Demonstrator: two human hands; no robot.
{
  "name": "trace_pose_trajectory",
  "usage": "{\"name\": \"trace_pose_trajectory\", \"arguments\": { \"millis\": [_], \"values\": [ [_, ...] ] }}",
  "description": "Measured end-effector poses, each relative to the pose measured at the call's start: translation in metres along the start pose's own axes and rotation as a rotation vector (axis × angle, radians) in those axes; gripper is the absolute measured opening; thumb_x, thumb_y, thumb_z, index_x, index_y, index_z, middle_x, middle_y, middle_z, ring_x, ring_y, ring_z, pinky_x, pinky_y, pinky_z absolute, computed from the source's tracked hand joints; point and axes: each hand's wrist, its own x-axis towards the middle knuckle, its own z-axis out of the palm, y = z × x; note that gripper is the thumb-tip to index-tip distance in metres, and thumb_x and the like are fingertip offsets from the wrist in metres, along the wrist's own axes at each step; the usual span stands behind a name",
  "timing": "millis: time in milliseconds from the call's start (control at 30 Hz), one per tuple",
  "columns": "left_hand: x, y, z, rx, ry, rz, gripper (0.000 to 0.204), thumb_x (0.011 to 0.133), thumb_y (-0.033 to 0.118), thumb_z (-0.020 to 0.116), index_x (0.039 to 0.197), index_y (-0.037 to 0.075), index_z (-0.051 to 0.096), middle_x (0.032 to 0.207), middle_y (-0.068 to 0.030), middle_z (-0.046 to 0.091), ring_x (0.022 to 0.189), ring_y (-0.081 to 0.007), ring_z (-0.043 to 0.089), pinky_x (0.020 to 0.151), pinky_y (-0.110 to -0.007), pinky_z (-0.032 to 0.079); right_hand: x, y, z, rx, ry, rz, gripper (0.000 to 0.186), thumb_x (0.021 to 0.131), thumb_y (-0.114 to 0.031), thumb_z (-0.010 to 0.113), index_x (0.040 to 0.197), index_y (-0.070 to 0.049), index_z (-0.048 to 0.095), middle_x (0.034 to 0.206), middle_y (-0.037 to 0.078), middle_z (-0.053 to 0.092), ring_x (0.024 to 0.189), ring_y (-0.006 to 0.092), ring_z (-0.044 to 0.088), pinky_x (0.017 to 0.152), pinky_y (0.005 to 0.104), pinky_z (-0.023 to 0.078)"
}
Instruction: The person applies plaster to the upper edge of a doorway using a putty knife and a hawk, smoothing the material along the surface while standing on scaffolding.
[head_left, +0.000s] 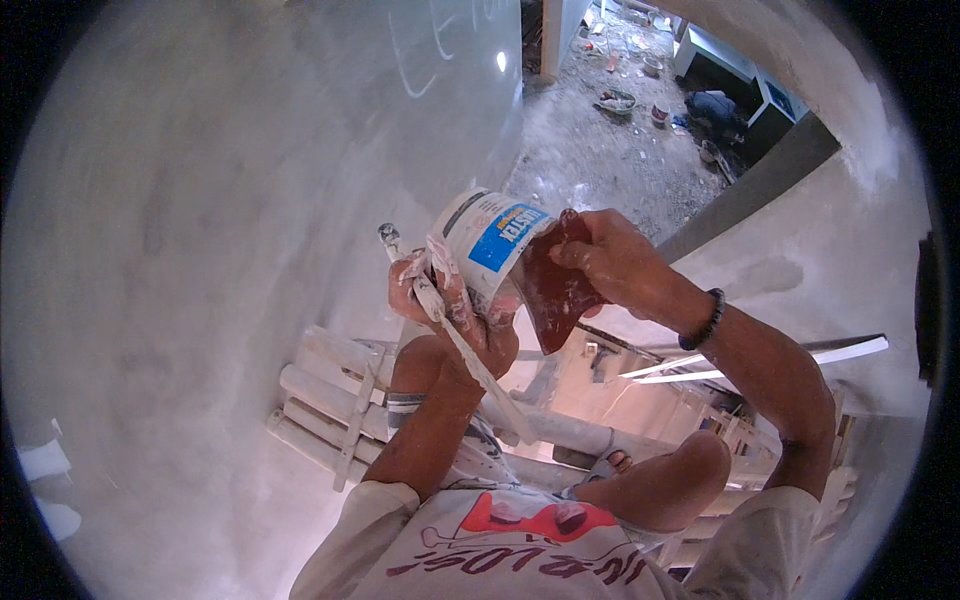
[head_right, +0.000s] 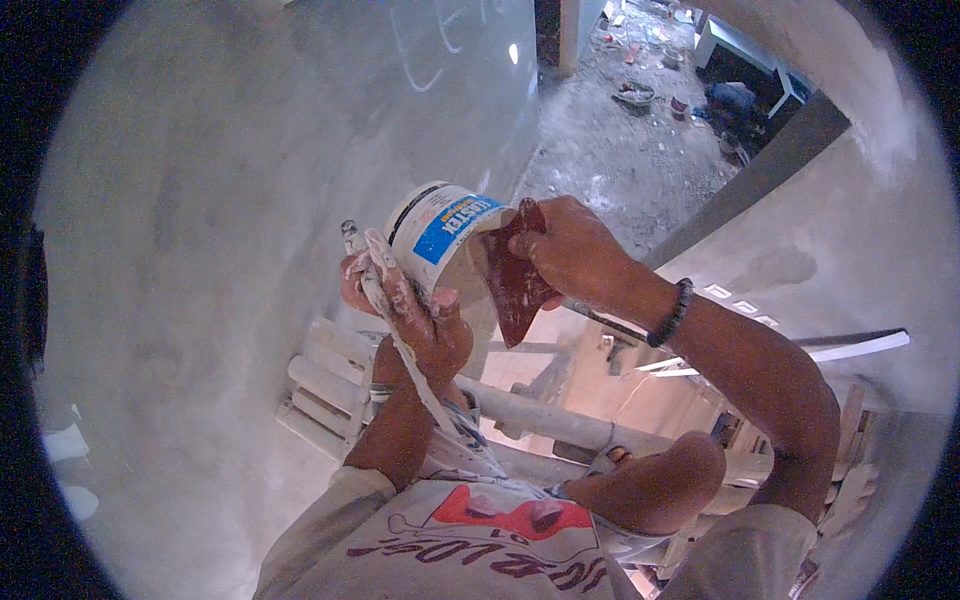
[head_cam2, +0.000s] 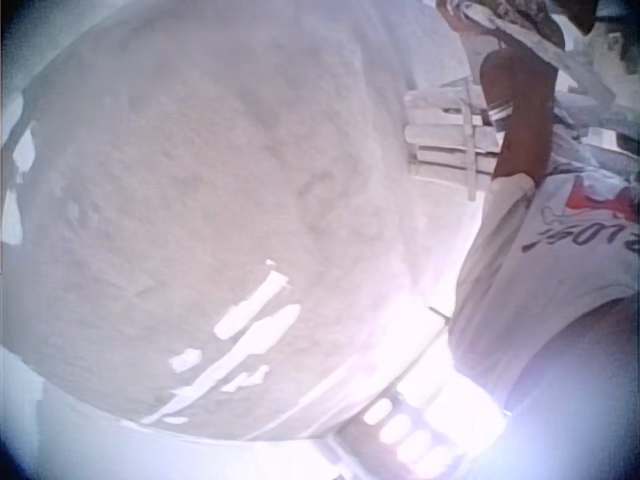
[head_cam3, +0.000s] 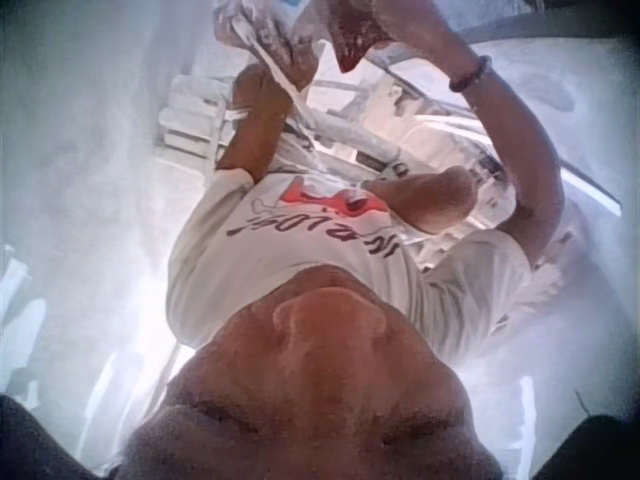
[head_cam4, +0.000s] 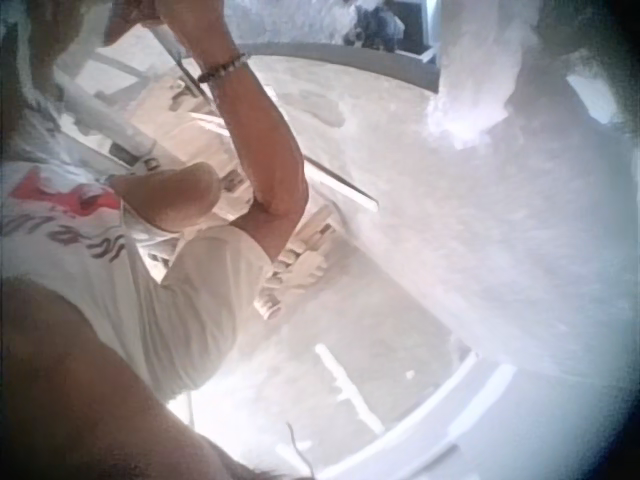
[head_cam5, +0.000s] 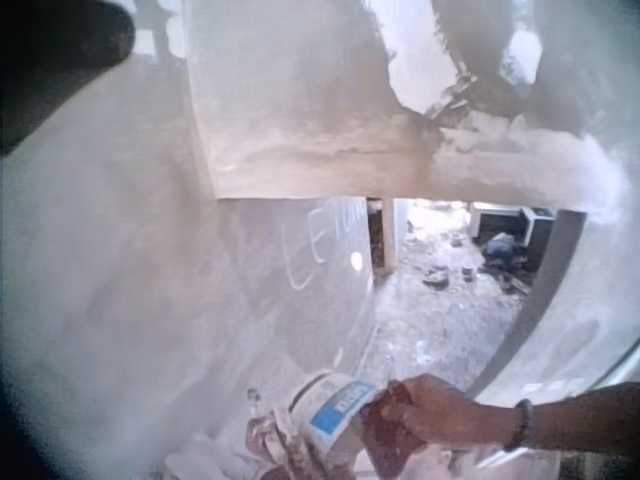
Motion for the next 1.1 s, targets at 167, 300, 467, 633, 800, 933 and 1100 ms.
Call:
{"name": "trace_pose_trajectory", "arguments": {
  "millis": [167,300,467,633,800,933,1100],
  "values": [
    [-0.013,-0.001,0.001,-0.024,-0.096,-0.104,0.067,0.094,0.041,0.039,0.133,-0.011,0.023,0.13,-0.0339,0.024,0.117,-0.0453,0.03,0.098,-0.054,0.025,-0.006,0.015,0.014,0.302,-0.036,0.1,0.022,0.087,-0.006,0.051,0.103,0.007,0.057,0.082,0.015,0.065,0.059,0.0194,0.066,0.043,0.028,0.055],
    [-0.001,0.008,-0.009,0.043,-0.148,-0.169,0.072,0.095,0.045,0.032,0.132,-0.015,0.023,0.13,-0.0349,0.027,0.118,-0.0471,0.032,0.1,-0.052,0.027,-0.016,0.017,0.02,0.393,-0.039,0.109,0.022,0.088,-0.006,0.049,0.104,0.007,0.057,0.083,0.015,0.065,0.061,0.0193,0.066,0.045,0.0285,0.056],
    [-0.006,-0.002,-0.009,0.066,-0.163,-0.202,0.071,0.096,0.046,0.028,0.132,-0.015,0.025,0.127,-0.0332,0.033,0.117,-0.044,0.037,0.1,-0.048,0.029,-0.025,0.025,0.029,0.627,-0.019,0.117,0.023,0.088,-0.006,0.049,0.105,0.007,0.055,0.084,0.015,0.065,0.062,0.0188,0.066,0.047,0.0297,0.057],
    [-0.008,-0.006,-0.01,0.082,-0.152,-0.228,0.069,0.096,0.047,0.029,0.134,-0.011,0.026,0.136,-0.0301,0.03,0.125,-0.039,0.035,0.103,-0.045,0.03,-0.025,0.02,0.021,0.332,-0.046,-0.025,0.019,0.088,-0.008,0.05,0.096,0.007,0.058,0.075,0.012,0.065,0.06,0.0162,0.065,0.045,0.0281,0.053],
    [-0.004,-0.009,-0.012,-0.125,-0.126,-0.407,0.067,0.096,0.043,0.028,0.135,-0.011,0.026,0.135,-0.0316,0.029,0.125,-0.0424,0.031,0.106,-0.045,0.023,-0.039,-0.012,0.006,-0.216,-0.03,-0.226,0.021,0.086,-0.013,0.052,0.092,0.007,0.058,0.071,0.015,0.063,0.063,0.0213,0.064,0.054,0.0342,0.052],
    [-0.027,-0.027,-0.011,-0.063,-0.193,-0.468,0.063,0.097,0.039,0.032,0.134,-0.012,0.029,0.132,-0.0299,0.035,0.125,-0.0408,0.033,0.107,-0.044,0.021,-0.052,-0.039,-0.013,-0.508,0.003,-0.297,0.026,0.083,-0.017,0.058,0.097,0.005,0.055,0.081,0.018,0.064,0.071,0.0228,0.063,0.064,0.0342,0.051],
    [0.004,-0.013,-0.009,-0.681,-0.026,-0.975,0.052,0.096,0.034,0.04,0.132,-0.003,0.037,0.126,-0.021,0.047,0.115,-0.03,0.048,0.097,-0.041,0.039,-0.05,-0.031,-0.035,0.142,-0.114,-0.268,0.022,0.084,-0.02,0.059,0.093,0.0,0.058,0.082,0.01,0.065,0.065,0.0163,0.063,0.057,0.0281,0.052]
  ]
}}
